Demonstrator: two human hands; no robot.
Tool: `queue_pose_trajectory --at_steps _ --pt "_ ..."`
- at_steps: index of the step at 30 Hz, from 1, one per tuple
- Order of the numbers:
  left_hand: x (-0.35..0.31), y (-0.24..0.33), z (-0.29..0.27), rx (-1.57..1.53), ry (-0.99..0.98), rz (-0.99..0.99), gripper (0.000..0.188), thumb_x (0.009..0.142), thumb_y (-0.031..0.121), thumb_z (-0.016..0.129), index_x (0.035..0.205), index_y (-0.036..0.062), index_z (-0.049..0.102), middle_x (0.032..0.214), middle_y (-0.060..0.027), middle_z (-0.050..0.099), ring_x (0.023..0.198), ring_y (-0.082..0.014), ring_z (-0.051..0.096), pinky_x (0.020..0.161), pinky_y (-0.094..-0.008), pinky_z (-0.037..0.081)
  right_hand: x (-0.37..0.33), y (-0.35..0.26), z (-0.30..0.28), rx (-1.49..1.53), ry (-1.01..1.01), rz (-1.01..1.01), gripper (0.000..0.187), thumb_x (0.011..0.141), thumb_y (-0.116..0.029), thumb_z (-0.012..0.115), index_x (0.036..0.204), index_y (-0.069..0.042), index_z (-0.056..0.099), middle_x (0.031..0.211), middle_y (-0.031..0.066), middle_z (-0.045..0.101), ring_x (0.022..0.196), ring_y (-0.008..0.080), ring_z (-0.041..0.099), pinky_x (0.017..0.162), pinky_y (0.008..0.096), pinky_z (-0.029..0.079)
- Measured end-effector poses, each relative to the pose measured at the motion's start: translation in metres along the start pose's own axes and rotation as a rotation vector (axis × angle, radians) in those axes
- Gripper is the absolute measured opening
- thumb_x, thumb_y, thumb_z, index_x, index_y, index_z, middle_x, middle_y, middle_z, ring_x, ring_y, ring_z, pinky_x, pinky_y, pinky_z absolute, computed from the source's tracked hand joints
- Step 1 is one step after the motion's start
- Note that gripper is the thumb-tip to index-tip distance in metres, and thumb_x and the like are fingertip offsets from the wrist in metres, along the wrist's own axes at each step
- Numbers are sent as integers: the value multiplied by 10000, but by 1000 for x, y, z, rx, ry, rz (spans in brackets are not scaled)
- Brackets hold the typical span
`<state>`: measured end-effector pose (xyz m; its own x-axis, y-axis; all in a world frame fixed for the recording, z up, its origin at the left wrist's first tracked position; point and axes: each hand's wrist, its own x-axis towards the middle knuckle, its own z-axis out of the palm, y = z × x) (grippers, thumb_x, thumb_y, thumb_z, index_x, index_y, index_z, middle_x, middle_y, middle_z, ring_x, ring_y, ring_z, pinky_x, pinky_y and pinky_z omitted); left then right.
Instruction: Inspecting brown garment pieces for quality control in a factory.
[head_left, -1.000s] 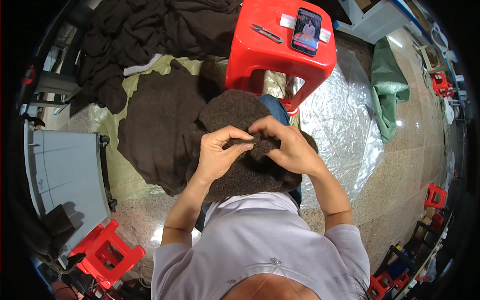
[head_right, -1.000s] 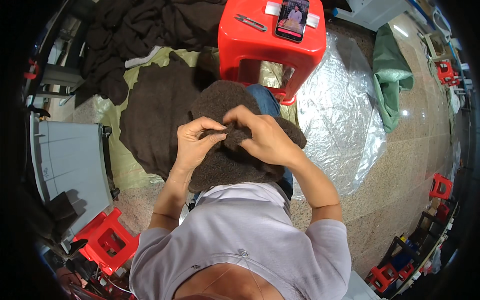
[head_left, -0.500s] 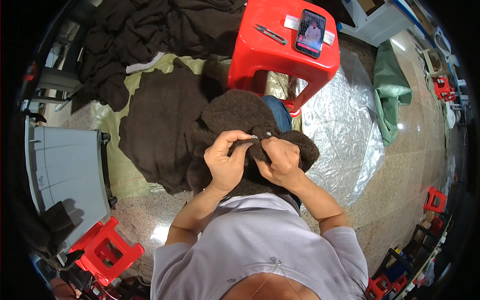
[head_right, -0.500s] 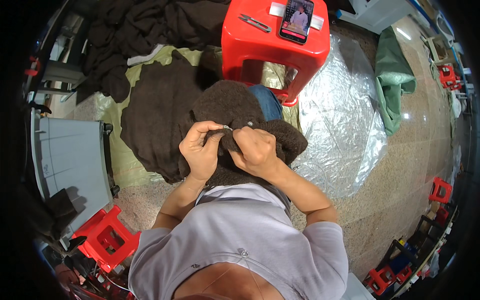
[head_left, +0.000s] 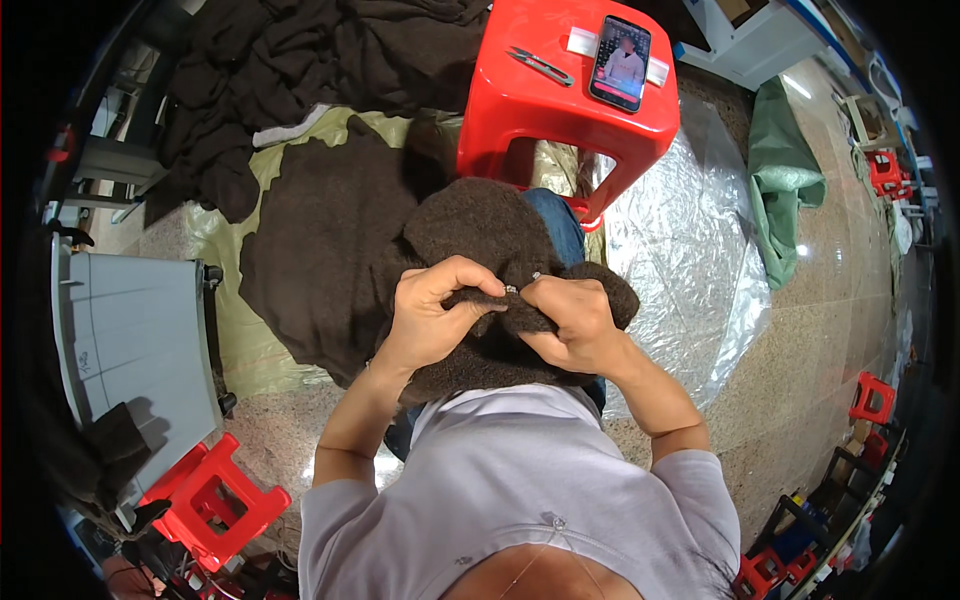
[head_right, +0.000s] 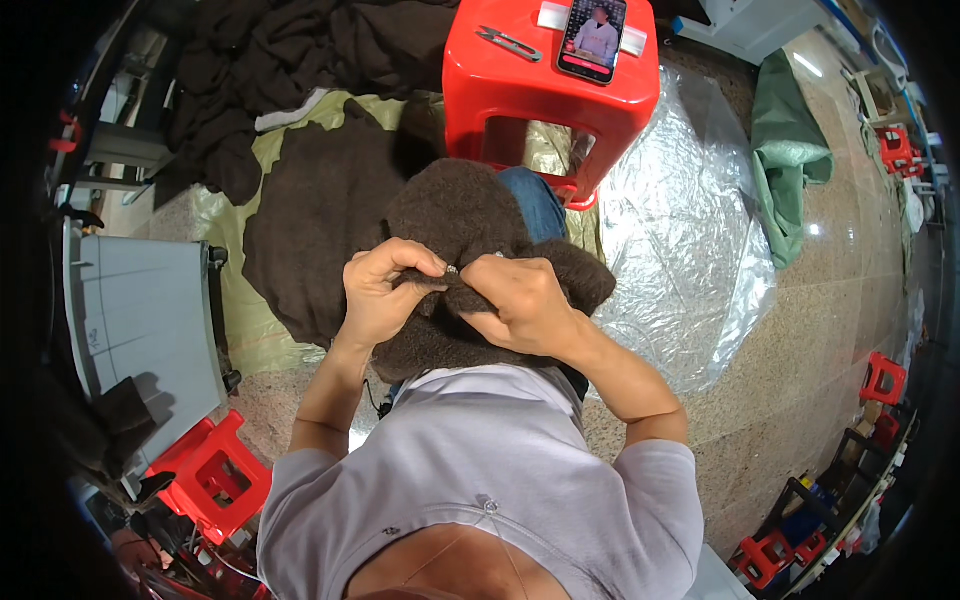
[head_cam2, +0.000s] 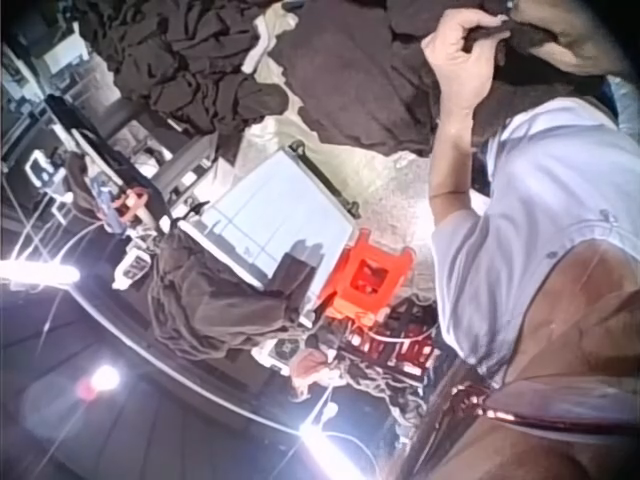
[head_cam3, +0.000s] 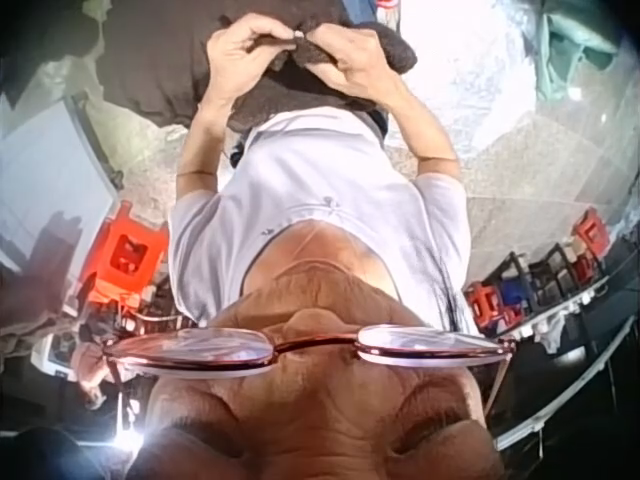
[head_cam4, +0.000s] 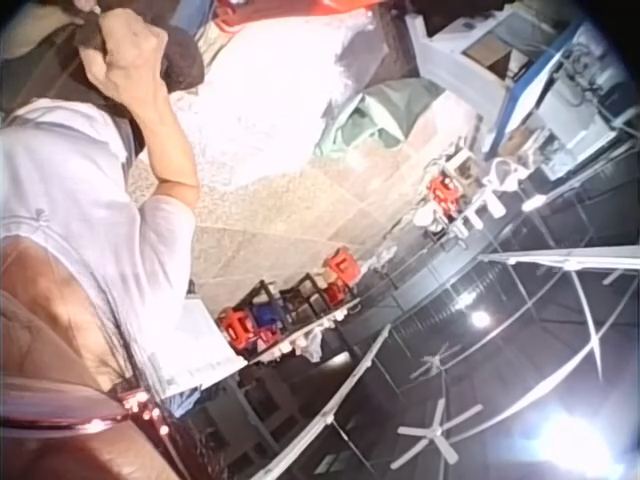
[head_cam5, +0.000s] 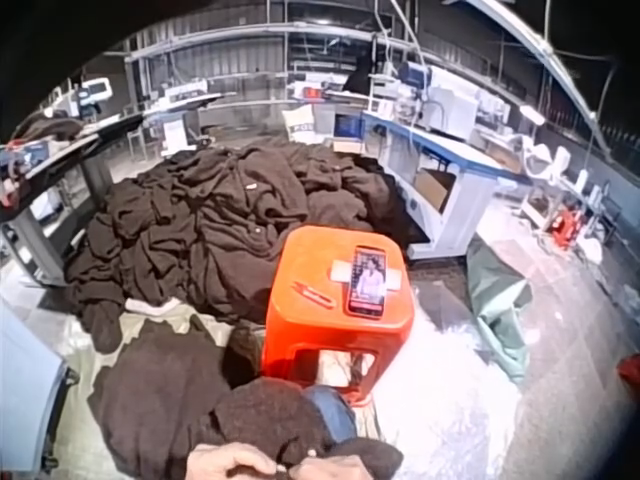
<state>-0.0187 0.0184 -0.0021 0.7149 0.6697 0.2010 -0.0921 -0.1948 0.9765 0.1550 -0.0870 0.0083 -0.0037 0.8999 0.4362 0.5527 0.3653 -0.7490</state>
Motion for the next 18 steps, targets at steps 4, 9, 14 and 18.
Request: queue_pose_trajectory --at_steps 4,9,14,18 --pt "0 2 -4 63 -37 30 163 760 -136 709 846 -10 652 843 -77 708 804 -139 693 728 -250 560 0 3 -1 107 -17 88 191 694 -61 733 792 -13 576 666 128 528 573 303 577 500 369 450" --pt "-11 7 13 199 92 102 149 783 -127 698 847 -11 631 846 -83 704 788 -148 686 718 -258 549 -1 2 5 -121 24 -71 235 679 -97 754 758 -30 543 637 109 485 530 288 541 481 369 432" --pt "-27 2 34 3 301 5 133 853 -101 668 931 -20 597 898 -84 674 828 -108 642 749 -233 525 -4 1 13 -173 105 -111 257 663 -110 761 759 -35 535 630 105 471 527 290 533 485 378 432" --pt "-19 -5 15 -189 122 -134 174 829 -115 683 935 -15 588 908 -50 646 837 -88 617 774 -218 508 0 7 -1 4 -43 -2 251 668 -16 708 880 -22 574 718 117 547 594 323 578 534 406 471"
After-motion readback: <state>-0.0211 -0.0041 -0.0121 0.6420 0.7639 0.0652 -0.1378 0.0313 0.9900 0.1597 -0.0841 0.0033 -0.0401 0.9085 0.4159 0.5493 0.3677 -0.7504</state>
